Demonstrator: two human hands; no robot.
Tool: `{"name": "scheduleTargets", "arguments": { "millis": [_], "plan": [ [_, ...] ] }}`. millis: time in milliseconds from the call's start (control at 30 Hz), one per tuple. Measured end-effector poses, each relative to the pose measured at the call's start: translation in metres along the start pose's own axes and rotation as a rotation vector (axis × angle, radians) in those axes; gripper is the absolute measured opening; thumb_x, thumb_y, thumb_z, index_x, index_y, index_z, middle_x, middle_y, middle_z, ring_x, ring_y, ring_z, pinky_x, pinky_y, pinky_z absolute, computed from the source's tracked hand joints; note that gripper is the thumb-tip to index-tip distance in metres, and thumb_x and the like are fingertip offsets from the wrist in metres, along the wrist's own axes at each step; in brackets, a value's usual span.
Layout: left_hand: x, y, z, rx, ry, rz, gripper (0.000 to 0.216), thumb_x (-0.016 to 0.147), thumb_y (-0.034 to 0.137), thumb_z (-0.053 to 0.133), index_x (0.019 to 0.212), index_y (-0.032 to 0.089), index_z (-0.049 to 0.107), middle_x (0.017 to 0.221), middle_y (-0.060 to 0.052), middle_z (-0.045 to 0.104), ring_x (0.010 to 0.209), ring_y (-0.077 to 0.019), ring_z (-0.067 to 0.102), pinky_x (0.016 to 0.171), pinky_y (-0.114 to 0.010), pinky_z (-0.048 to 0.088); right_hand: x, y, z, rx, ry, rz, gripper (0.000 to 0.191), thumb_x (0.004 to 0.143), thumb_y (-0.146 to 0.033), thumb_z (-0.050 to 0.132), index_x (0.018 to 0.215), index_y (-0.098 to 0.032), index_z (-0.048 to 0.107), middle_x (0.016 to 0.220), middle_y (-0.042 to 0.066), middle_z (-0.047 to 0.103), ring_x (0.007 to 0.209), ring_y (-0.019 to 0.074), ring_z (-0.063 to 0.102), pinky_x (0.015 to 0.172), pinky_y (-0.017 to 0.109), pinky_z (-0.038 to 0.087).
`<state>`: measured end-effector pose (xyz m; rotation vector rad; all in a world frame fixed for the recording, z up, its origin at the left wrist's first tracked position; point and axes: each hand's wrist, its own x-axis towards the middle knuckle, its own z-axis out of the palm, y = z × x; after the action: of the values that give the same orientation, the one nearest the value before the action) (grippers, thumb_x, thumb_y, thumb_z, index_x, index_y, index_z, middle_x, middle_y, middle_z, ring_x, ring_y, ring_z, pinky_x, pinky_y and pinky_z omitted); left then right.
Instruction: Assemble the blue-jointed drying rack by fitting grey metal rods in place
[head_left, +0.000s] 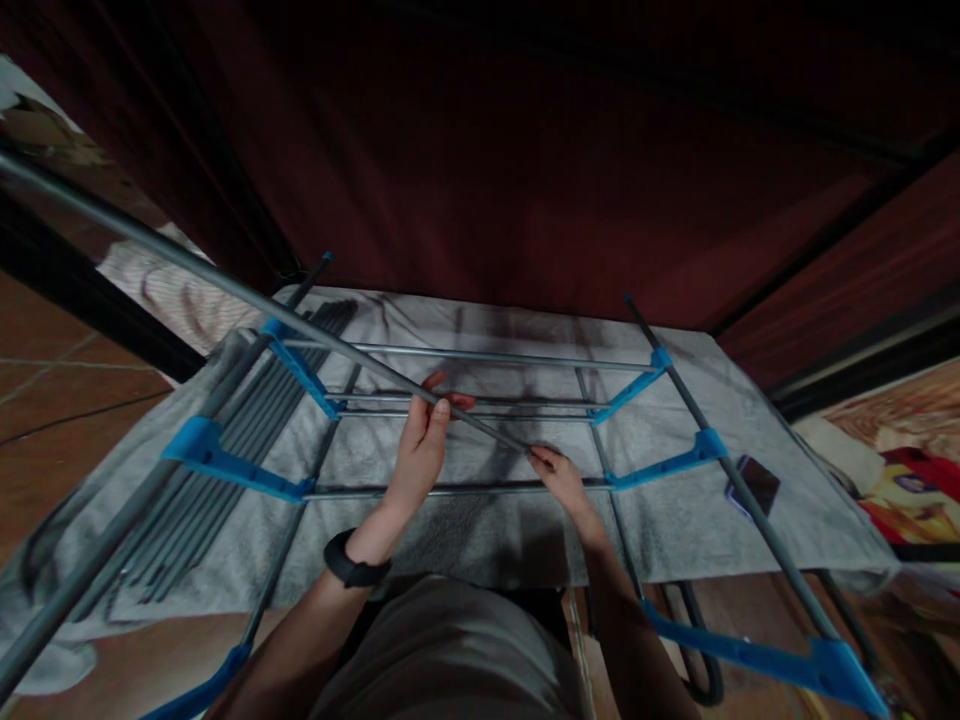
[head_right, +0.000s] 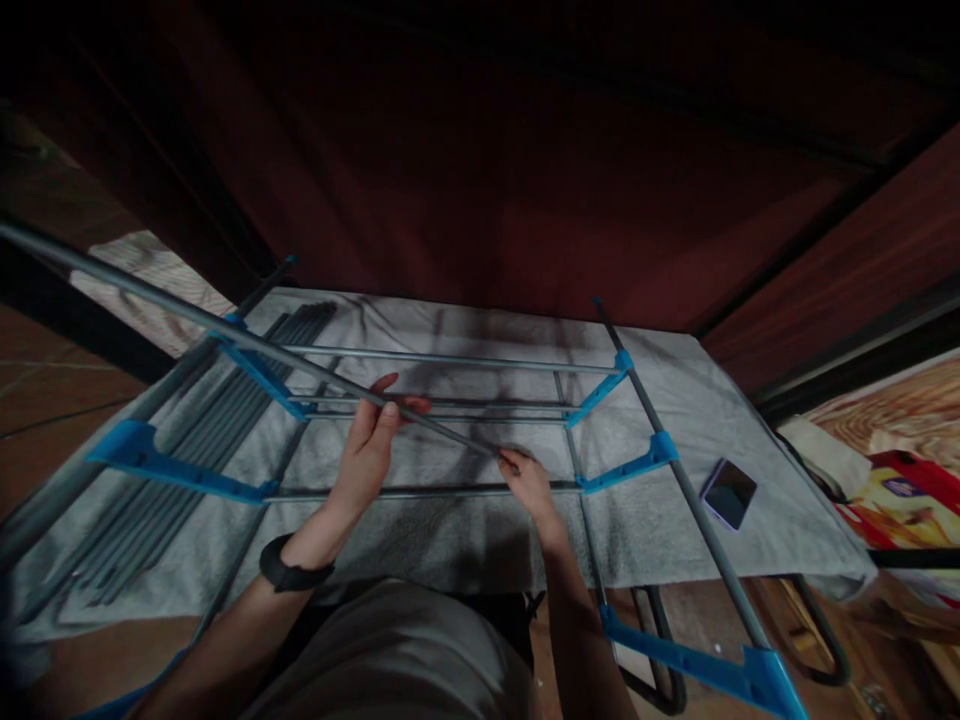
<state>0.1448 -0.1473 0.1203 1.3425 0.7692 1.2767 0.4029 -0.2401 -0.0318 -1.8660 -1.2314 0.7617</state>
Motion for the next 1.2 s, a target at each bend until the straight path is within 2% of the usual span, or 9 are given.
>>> {"name": "scheduleTargets", "arguments": {
  "millis": [133, 300, 500, 600, 700, 867, 933, 1100, 1200],
  "plan": [
    [0.006, -0.001, 0.014, -0.047, -0.066, 0.034, 0.055, 0.103, 0.051, 0.054, 0.150, 0.024, 0.042, 0.108, -0.006, 0.075, 0.106, -0.0204, 0.072, 0.108, -0.042, 0.051, 0.001, 0.000, 0.001, 0.076, -0.046, -0.025, 0.032, 0.086, -0.043, 0.067, 0.111, -0.027, 0.081, 0.118, 0.006, 0.081, 0.110, 0.0264, 0.074, 0.106, 0.046, 0.055],
    [0.009, -0.009, 0.038, -0.080, -0.165, 0.011, 0.062, 0.101, 0.054, 0.056, 0.153, 0.023, 0.040, 0.107, -0.006, 0.073, 0.102, -0.0202, 0.071, 0.103, -0.039, 0.052, 0.001, -0.002, 0.001, 0.160, -0.110, -0.065, 0.028, 0.083, -0.043, 0.074, 0.105, -0.029, 0.082, 0.106, 0.004, 0.083, 0.099, 0.0258, 0.076, 0.099, 0.046, 0.058],
    [0.010, 0.000, 0.050, 0.090, -0.290, 0.079, 0.053, 0.106, 0.044, 0.047, 0.153, 0.021, 0.043, 0.089, -0.001, 0.067, 0.086, -0.0166, 0.064, 0.091, -0.032, 0.050, -0.002, -0.010, -0.001, 0.157, -0.108, -0.081, 0.022, 0.086, -0.034, 0.068, 0.102, -0.029, 0.082, 0.108, 0.004, 0.082, 0.102, 0.0232, 0.075, 0.101, 0.043, 0.057],
    [0.014, 0.007, 0.047, 0.173, -0.315, 0.126, 0.052, 0.106, 0.042, 0.045, 0.153, 0.019, 0.046, 0.084, 0.000, 0.063, 0.080, -0.0160, 0.061, 0.083, -0.029, 0.050, -0.004, -0.013, -0.001, 0.114, -0.077, -0.071, 0.026, 0.089, -0.031, 0.063, 0.107, -0.029, 0.081, 0.110, 0.004, 0.082, 0.102, 0.0229, 0.075, 0.101, 0.043, 0.057],
    [0.016, 0.011, 0.042, 0.263, -0.343, 0.154, 0.052, 0.106, 0.041, 0.046, 0.153, 0.018, 0.049, 0.088, -0.003, 0.067, 0.081, -0.0171, 0.063, 0.082, -0.030, 0.051, -0.006, -0.014, 0.000, 0.090, -0.047, -0.054, 0.028, 0.090, -0.032, 0.063, 0.111, -0.030, 0.081, 0.111, 0.004, 0.082, 0.103, 0.0233, 0.075, 0.100, 0.044, 0.057],
    [0.014, 0.013, 0.037, 0.363, -0.389, 0.265, 0.045, 0.104, 0.036, 0.048, 0.146, 0.022, 0.059, 0.128, -0.011, 0.071, 0.119, -0.0250, 0.066, 0.107, -0.037, 0.051, -0.007, -0.017, 0.000, 0.063, 0.003, -0.031, 0.026, 0.090, -0.034, 0.065, 0.110, -0.031, 0.081, 0.111, 0.003, 0.082, 0.102, 0.0238, 0.074, 0.100, 0.044, 0.057],
    [0.012, 0.010, 0.033, 0.422, -0.417, 0.308, 0.043, 0.105, 0.033, 0.046, 0.144, 0.025, 0.062, 0.135, -0.011, 0.069, 0.124, -0.0256, 0.064, 0.108, -0.039, 0.050, -0.007, -0.018, 0.000, 0.061, 0.011, -0.034, 0.026, 0.090, -0.035, 0.065, 0.110, -0.032, 0.082, 0.112, 0.003, 0.082, 0.103, 0.0241, 0.074, 0.101, 0.044, 0.057],
    [0.009, -0.008, 0.009, 0.704, -0.455, 0.383, 0.044, 0.105, 0.028, 0.041, 0.144, 0.026, 0.062, 0.107, -0.010, 0.072, 0.100, -0.0247, 0.066, 0.093, -0.039, 0.054, -0.007, -0.016, 0.000, 0.068, 0.014, -0.041, 0.027, 0.091, -0.035, 0.063, 0.111, -0.031, 0.081, 0.111, 0.003, 0.082, 0.103, 0.0245, 0.075, 0.101, 0.043, 0.057],
    [0.006, -0.020, -0.010, 0.856, -0.451, 0.409, 0.045, 0.104, 0.023, 0.041, 0.144, 0.027, 0.062, 0.101, -0.009, 0.069, 0.095, -0.0244, 0.064, 0.090, -0.039, 0.053, -0.006, -0.014, 0.000, 0.081, 0.027, -0.022, 0.028, 0.090, -0.038, 0.064, 0.111, -0.031, 0.081, 0.109, 0.004, 0.082, 0.099, 0.0247, 0.075, 0.098, 0.043, 0.057]
  ]
}}
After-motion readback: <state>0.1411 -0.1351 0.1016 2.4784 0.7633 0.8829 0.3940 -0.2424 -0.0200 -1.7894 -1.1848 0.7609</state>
